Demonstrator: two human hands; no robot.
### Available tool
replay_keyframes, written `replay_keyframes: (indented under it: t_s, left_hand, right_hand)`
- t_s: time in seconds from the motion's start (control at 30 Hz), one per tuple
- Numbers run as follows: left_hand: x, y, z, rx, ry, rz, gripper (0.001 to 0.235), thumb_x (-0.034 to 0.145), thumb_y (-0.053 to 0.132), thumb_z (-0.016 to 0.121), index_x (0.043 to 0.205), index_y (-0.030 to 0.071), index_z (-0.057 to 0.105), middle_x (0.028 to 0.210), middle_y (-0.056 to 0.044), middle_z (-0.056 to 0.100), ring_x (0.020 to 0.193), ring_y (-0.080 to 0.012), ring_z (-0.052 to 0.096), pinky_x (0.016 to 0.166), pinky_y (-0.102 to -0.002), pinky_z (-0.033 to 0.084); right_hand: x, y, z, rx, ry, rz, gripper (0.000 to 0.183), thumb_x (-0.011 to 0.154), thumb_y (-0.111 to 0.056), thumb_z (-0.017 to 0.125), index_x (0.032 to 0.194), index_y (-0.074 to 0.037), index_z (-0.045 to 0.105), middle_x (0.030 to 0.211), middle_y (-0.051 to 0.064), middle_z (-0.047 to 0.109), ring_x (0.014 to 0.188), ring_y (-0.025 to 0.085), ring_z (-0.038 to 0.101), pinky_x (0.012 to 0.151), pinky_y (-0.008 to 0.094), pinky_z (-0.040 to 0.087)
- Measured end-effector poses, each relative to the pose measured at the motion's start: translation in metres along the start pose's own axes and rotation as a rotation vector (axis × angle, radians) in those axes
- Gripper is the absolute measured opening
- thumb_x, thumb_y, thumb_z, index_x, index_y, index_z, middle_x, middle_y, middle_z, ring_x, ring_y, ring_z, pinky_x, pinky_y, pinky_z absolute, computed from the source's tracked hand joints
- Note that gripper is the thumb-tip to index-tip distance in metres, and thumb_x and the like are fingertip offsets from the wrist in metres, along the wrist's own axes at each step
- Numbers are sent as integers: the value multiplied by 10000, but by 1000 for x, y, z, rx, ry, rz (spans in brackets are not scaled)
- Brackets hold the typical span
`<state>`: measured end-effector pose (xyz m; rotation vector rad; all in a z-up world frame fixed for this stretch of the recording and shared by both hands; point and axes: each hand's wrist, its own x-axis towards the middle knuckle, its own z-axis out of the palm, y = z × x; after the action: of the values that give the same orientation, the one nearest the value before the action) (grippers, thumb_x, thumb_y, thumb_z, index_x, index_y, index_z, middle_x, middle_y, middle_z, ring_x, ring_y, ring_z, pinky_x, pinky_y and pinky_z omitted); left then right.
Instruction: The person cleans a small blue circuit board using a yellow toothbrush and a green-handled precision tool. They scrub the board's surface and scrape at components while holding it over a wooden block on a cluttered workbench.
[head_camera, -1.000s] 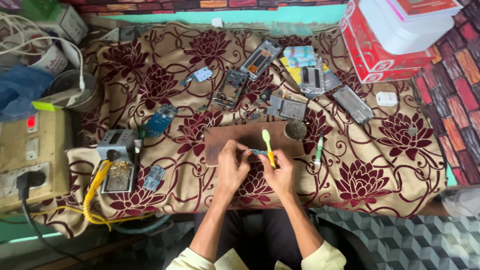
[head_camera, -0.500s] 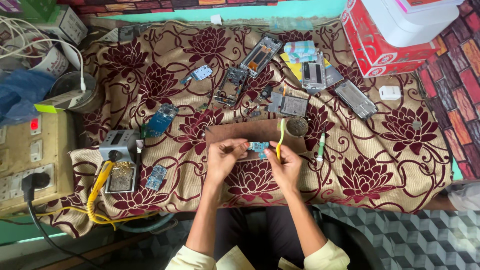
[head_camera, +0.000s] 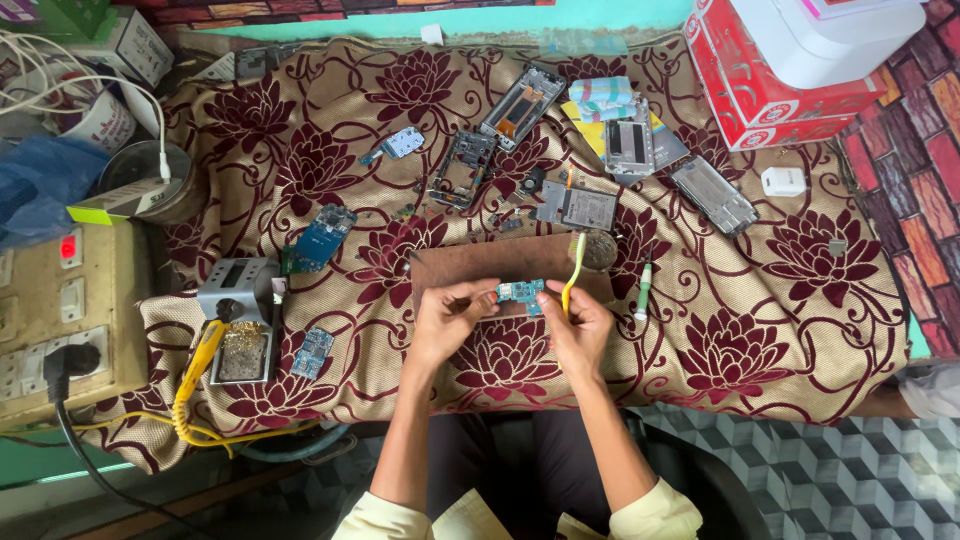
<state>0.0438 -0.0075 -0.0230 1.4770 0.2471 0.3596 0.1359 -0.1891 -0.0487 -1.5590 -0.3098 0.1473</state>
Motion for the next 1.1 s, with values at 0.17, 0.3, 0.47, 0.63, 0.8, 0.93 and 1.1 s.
replay_keyframes:
  t_s: [0.17,0.3,0.47,0.63,0.8,0.93,1.1]
  left_hand:
    - [-5,10,5,76,-1,19,341,887,-13,756,1225,-35,726,935,-52,731,810,-58,668,718,-203,554]
    - [-8,12,9,128,53,23,327,860,-9,765,1186,-28,746,936,-54,749,773,-55,668,669,-193,551]
    - [-7,7,8,116,81,62,293,874,-13,751,1167,-33,755,973,-70,768,819,-68,676,726,-199,551]
    - [-7,8,7,101,83,73,259,905,-14,713,1159,-35,758,954,-62,773,835,-71,675,753,-213,548]
    - [-8,13,10,144,147,52,242,875,-15,732,1113,-26,776,955,-74,793,826,-71,687,751,-218,563]
    - [-7,12,9,138,151,28,235,886,22,756,1118,-9,779,971,-81,806,835,-68,689,769,-222,579]
    - [-5,9,5,149,137,22,240,877,32,770,1116,7,778,985,-69,806,844,-71,712,783,-232,596]
  right_hand:
    - [-1,-6,-1,-26,16,1,273,894,-107,773,1149,-18,739,553,-20,621,388,25,462,352,205,332]
    - [-2,-7,-1,-13,7,0,279,898,-116,776,1154,-12,738,565,-18,619,401,25,464,362,202,336]
    - [-2,-3,-1,-2,-9,0,287,897,-129,774,1154,-10,727,588,-12,647,395,30,490,349,200,357]
    - [-3,-1,-1,20,-30,-9,281,899,-122,773,1148,-2,726,599,-10,654,403,28,496,352,197,361]
    - [-3,-1,-2,34,-29,-12,265,903,-105,770,1133,16,723,582,-9,635,404,24,487,358,196,352]
    - [-3,0,-4,25,-35,-25,250,898,-94,772,1117,17,725,580,-5,640,401,25,491,357,195,352]
    - [-2,5,-5,29,-71,-79,238,897,-80,772,1108,20,727,613,7,682,418,24,515,368,192,354]
